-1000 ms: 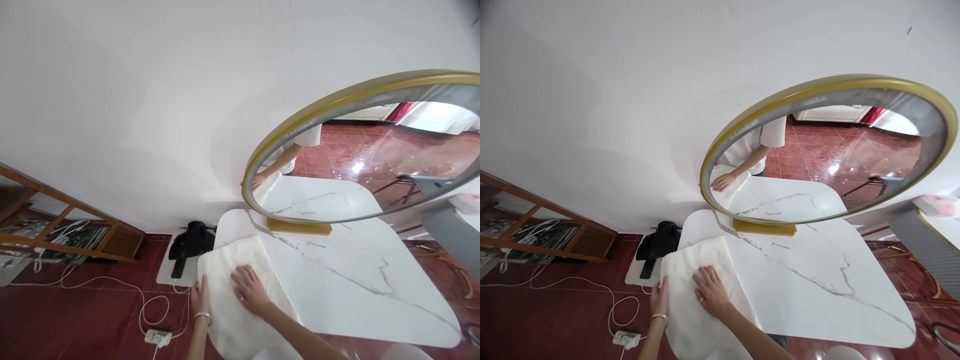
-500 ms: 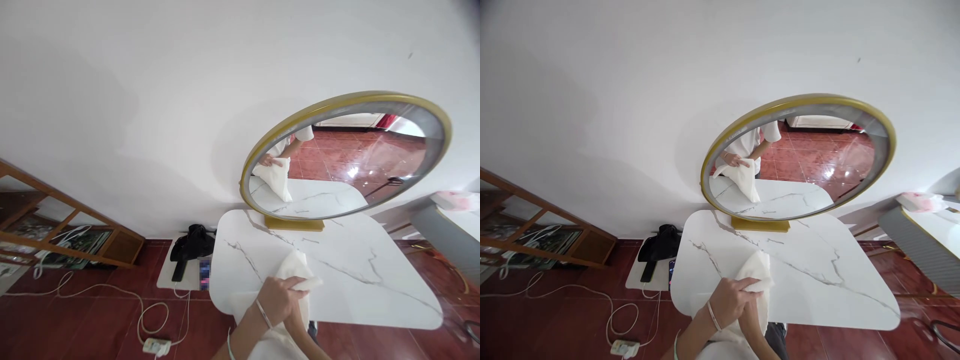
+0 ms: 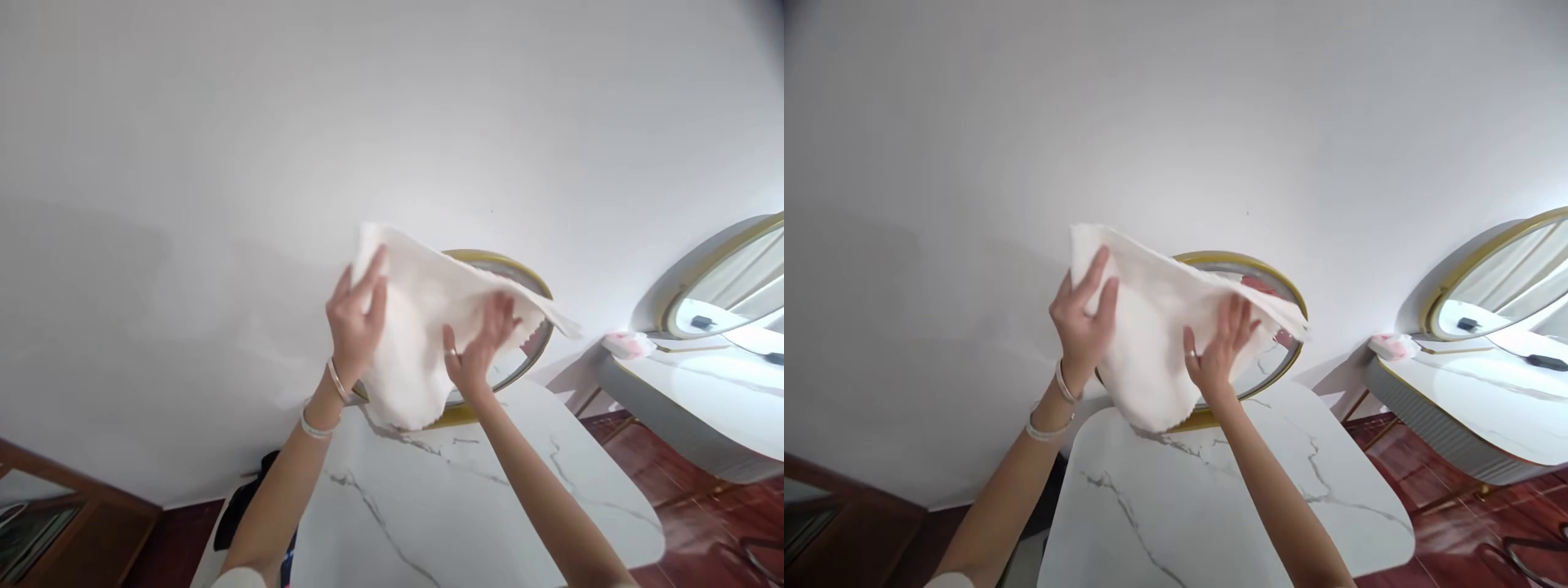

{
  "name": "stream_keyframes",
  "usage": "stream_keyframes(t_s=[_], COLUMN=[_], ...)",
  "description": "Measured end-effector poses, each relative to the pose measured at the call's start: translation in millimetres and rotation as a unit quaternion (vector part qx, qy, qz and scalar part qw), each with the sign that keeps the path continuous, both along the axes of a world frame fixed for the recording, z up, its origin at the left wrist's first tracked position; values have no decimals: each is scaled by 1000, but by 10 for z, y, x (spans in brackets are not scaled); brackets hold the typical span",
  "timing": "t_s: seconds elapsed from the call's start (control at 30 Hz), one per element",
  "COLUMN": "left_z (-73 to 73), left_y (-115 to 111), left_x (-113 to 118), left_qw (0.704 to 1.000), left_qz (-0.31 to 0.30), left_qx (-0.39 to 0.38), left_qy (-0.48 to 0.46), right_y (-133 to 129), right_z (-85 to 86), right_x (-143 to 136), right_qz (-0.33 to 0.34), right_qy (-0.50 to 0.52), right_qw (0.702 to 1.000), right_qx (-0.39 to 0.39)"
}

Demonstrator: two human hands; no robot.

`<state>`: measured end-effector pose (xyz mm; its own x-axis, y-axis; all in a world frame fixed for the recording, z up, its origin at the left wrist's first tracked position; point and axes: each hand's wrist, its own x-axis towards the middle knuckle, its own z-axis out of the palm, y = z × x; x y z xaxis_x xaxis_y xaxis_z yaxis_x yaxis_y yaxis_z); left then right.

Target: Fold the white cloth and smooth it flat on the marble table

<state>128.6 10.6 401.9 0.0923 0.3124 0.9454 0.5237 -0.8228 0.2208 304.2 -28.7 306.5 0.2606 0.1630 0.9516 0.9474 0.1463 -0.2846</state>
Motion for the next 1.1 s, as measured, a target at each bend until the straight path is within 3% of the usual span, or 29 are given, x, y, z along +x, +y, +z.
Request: stream_keyframes(t_s=[0.07,0.13,0.23,0.3,0.37,0.43,0.57,0.67,0.8,0.87,0.97,1.1], left_z=[89,62,-79,-151,-165,-122,60,150,96,36,-1,81], left_y=[262,438,522,494,451,425,428,409,344,331,347,376], left_x=[40,69,154,265,417,596,1022,1421,1933,2088,2113,1775], left_qw=[998,991,989,994,991,984,967,953,934,933,946,970], left_qz=[46,85,116,79,44,60,97,71,-1,-22,-29,-28], left_qx=[-50,-95,-82,-42,-17,-5,29,78,153,165,164,133], left_qy=[1,32,40,67,122,166,234,285,322,319,278,200], right_y=[300,486,599,617,619,611,523,388,211,162,155,258], right_z=[318,502,613,649,684,713,661,456,92,-16,2,275], right_x=[109,193,318,418,532,661,989,1309,1691,1780,1731,1403], right_qz=[-4,-14,-33,-36,-35,-35,-46,-51,3,19,5,8], right_qy=[-61,-98,-113,-120,-123,-115,-39,65,212,233,182,76], right_qw=[998,994,991,990,991,992,997,993,970,965,979,995], right_qx=[-14,-42,-63,-60,-47,-35,-52,-83,-119,-123,-95,-62])
